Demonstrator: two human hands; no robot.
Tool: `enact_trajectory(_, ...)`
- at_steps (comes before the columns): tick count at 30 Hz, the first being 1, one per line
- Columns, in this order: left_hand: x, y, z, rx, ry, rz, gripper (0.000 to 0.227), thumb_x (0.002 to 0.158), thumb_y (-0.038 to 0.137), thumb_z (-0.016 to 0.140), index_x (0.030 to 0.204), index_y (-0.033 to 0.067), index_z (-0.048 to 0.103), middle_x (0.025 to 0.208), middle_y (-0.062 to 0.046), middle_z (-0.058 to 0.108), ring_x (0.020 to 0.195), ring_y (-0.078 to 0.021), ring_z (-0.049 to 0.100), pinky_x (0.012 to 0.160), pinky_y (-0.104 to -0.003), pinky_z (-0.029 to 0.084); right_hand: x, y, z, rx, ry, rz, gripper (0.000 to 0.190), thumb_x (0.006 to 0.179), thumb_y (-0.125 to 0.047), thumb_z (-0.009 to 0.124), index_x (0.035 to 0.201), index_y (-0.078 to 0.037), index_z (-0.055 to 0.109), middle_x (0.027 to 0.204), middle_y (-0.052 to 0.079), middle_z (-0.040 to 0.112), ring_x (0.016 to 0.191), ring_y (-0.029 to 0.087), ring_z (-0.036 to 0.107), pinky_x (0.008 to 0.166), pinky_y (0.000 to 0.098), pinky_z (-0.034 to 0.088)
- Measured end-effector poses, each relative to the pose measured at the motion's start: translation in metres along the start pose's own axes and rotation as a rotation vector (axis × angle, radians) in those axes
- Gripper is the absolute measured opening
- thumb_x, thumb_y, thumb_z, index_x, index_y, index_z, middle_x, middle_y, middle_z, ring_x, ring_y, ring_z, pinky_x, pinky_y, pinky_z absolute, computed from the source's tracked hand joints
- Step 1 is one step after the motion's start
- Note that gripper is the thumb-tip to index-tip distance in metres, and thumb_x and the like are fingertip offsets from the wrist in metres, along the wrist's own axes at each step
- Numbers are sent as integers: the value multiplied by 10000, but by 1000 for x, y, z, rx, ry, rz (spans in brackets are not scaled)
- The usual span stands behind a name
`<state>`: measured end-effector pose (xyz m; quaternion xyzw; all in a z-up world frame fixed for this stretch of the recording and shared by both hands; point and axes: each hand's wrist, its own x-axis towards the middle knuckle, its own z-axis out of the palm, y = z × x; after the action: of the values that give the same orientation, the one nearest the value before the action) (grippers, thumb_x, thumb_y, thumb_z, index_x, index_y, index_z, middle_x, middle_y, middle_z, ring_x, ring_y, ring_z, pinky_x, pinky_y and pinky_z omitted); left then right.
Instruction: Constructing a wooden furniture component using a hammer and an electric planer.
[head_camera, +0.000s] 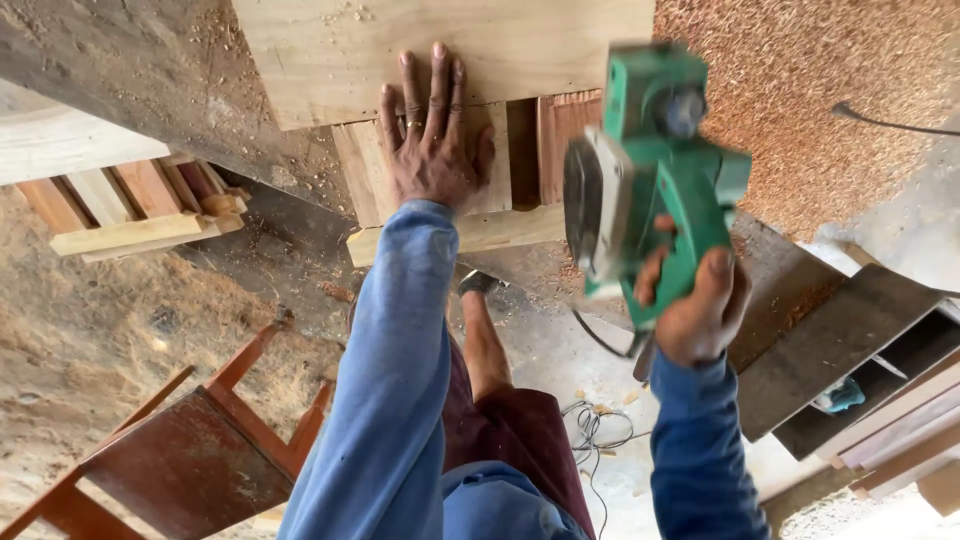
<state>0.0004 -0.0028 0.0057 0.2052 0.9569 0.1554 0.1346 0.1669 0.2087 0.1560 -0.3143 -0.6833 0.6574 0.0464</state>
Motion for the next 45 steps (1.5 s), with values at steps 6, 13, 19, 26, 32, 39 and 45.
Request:
enact_trajectory(6, 2, 0, 6, 32, 10, 11, 788, 1070, 459, 523, 1696, 107, 201, 1760, -72, 84, 1615, -344, 20, 1310, -561, 33, -61, 17, -21, -74, 129, 108, 728, 1060, -591, 362, 1284, 56, 608, 629, 85, 524, 489, 166, 492, 472, 322, 414)
enact_trajectory(13, 0, 3, 6, 52, -22, -15, 789, 1050, 464, 521, 1685, 114, 209, 1751, -63, 106, 1608, -337, 38, 1304, -555, 36, -105, 43, -30, 43, 188, 226, 723, 1059, -566, 376, 1326, 70, 592, 654, 100, 541, 522, 164, 483, 509, 321, 411)
enact_trajectory(19, 0, 1, 9, 59, 63, 15, 802, 1007, 438, 565, 1662, 85, 266, 1743, -91, 173, 1607, -369, 81, 1295, -573, 66, -133, 55, -34, 72, 178, 261, 692, 1051, -533, 411, 1340, 73, 578, 673, 90, 557, 519, 142, 497, 484, 298, 403)
enact_trajectory(26, -2, 3, 9, 83, 112, 9, 801, 997, 458, 577, 1650, 82, 306, 1734, -95, 192, 1599, -392, 101, 1283, -584, 90, -170, 70, -35, 124, 220, 340, 653, 1048, -484, 425, 1354, 72, 577, 678, 74, 561, 539, 132, 503, 503, 278, 408)
enact_trajectory(32, 32, -7, -8, 120, 100, 126, 791, 975, 531, 604, 1613, 150, 333, 1645, -187, 297, 1539, -396, 224, 1285, -560, 165, -225, 99, -45, 255, 310, 478, 662, 954, -445, 559, 1348, 85, 592, 664, 99, 587, 541, 140, 486, 503, 286, 361)
enact_trajectory(39, 189, 106, -47, 108, -543, -66, 1161, 782, 838, 513, 1649, 134, 195, 1346, -194, 637, 1157, -328, 674, 1018, -447, 553, -263, 116, -46, 218, 390, 707, 724, 889, -487, 604, 1360, 62, 642, 561, 141, 530, 483, 154, 413, 492, 309, 321)
enact_trajectory(45, 233, 9, -31, 157, -357, 95, 862, 949, 869, 470, 956, 52, 746, 847, -157, 685, 763, -261, 665, 740, -458, 559, -286, 115, -43, 377, 471, 640, 743, 878, -500, 633, 1352, 72, 617, 560, 129, 541, 483, 151, 454, 496, 289, 329)
